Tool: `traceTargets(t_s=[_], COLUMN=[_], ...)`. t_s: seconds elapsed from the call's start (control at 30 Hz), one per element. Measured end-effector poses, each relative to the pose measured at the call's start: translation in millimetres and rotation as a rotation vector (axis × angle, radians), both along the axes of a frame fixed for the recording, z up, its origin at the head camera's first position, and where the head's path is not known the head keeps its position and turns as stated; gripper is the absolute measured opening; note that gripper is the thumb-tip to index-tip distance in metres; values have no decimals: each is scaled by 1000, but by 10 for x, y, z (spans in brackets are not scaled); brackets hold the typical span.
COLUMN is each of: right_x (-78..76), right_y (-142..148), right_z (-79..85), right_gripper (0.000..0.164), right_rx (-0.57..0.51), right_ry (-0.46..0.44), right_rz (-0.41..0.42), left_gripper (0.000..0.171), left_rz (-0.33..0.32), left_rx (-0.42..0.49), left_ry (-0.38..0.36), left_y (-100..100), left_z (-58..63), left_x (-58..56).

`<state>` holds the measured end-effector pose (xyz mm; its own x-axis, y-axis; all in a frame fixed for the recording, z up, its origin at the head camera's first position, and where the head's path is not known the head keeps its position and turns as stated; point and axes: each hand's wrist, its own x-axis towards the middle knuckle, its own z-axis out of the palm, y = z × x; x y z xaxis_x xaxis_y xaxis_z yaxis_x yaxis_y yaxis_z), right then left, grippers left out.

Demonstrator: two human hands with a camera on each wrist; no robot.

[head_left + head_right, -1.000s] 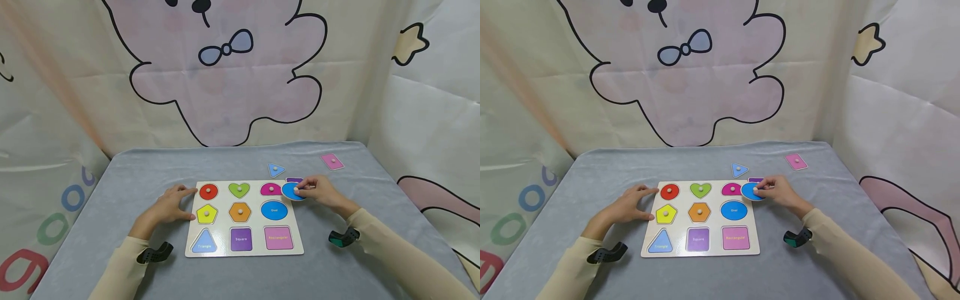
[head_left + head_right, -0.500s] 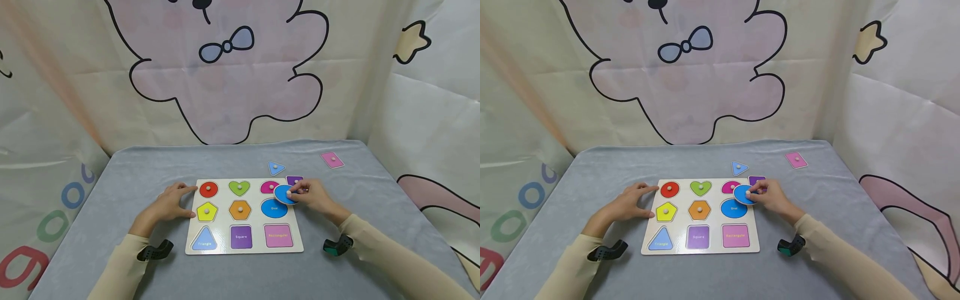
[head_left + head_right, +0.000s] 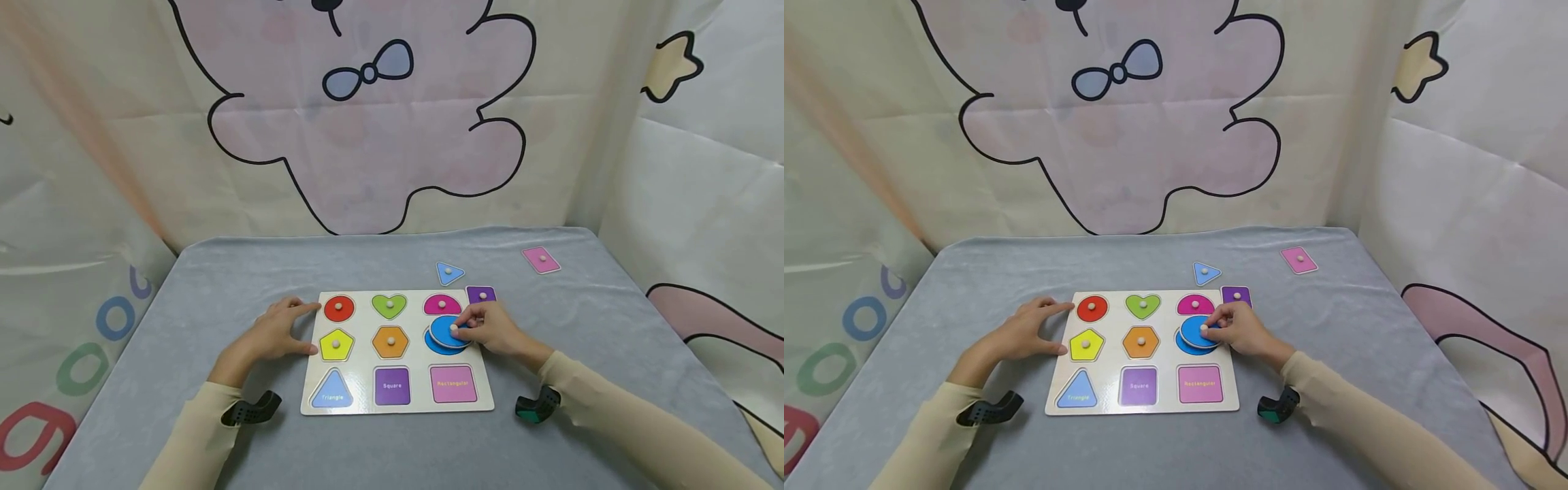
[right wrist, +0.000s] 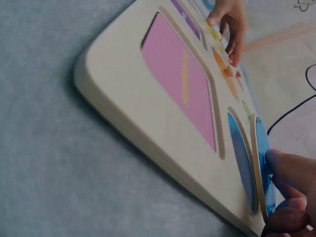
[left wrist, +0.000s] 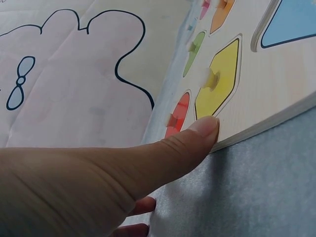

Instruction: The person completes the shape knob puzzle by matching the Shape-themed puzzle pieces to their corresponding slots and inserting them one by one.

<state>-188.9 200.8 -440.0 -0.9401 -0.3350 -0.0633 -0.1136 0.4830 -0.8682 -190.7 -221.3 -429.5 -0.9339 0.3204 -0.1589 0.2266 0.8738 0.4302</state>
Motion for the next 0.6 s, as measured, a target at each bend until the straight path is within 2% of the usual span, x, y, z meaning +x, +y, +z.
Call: traceTargets(t_s=[0.4, 0.6], right_x=[51, 45], right_y=[-75, -115], right_z=[-23, -22], right_gripper=[17, 16], right_rx=[20, 33], right_ry=[-7, 16], right_rz=[-3, -3], left_gripper=[87, 86], left_rz=[12, 10], left_rx=[-3, 0], left_ry=[-1, 0], left_y=[21, 16], left_z=[10, 3], left_x=[2, 2])
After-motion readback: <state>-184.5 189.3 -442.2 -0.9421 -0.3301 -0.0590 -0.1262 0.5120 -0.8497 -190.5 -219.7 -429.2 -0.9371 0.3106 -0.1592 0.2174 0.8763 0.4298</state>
